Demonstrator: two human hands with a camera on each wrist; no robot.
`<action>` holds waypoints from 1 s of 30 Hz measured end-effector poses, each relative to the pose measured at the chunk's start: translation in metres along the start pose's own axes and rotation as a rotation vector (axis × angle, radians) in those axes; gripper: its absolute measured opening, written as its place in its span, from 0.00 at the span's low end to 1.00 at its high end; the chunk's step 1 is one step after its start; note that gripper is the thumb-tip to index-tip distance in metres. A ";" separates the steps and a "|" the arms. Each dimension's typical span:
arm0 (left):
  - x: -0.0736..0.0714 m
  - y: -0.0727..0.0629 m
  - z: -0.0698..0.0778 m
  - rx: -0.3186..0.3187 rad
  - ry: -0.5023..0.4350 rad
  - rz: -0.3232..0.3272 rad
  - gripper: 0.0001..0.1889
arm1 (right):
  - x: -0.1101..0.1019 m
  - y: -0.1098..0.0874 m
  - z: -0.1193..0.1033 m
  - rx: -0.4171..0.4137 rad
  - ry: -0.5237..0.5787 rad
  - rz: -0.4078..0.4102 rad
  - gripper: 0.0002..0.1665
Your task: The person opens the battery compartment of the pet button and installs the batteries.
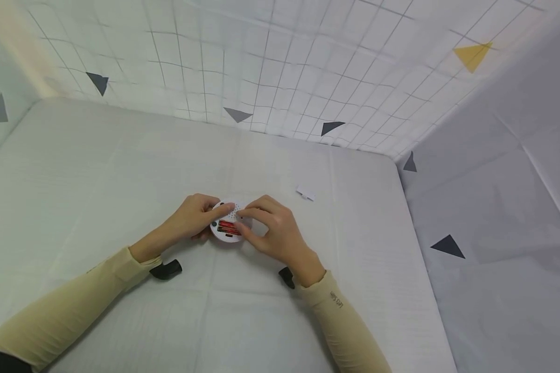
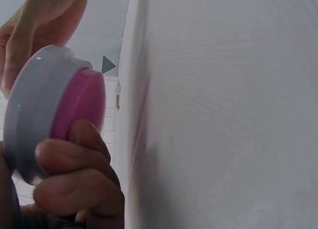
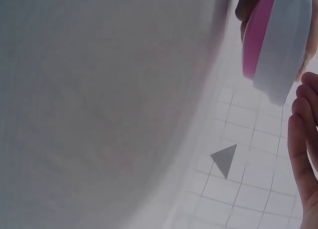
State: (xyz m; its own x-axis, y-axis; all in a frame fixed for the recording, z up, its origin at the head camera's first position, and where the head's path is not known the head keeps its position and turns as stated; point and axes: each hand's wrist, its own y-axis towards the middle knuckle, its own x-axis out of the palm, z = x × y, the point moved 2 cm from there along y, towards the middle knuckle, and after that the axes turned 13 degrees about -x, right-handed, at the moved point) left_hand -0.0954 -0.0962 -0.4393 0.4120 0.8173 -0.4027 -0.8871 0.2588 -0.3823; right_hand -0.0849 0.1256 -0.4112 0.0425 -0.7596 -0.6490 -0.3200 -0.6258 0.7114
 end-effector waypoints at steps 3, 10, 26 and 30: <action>0.001 0.000 0.000 -0.007 0.006 -0.004 0.25 | -0.002 -0.003 0.005 0.023 -0.003 0.011 0.11; 0.001 0.001 0.000 -0.029 0.020 -0.002 0.24 | -0.011 -0.009 0.016 0.103 -0.054 0.024 0.11; 0.000 0.002 0.001 -0.059 0.017 -0.004 0.24 | -0.030 -0.025 0.041 0.282 -0.084 0.060 0.08; 0.000 0.001 0.001 -0.059 0.011 -0.006 0.24 | -0.036 -0.031 0.049 0.306 -0.115 0.074 0.08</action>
State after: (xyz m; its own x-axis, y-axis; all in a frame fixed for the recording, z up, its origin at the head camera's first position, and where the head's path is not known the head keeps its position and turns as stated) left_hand -0.0962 -0.0950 -0.4385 0.4201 0.8102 -0.4087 -0.8708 0.2331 -0.4330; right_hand -0.1229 0.1808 -0.4229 -0.0929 -0.7651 -0.6371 -0.5883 -0.4741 0.6551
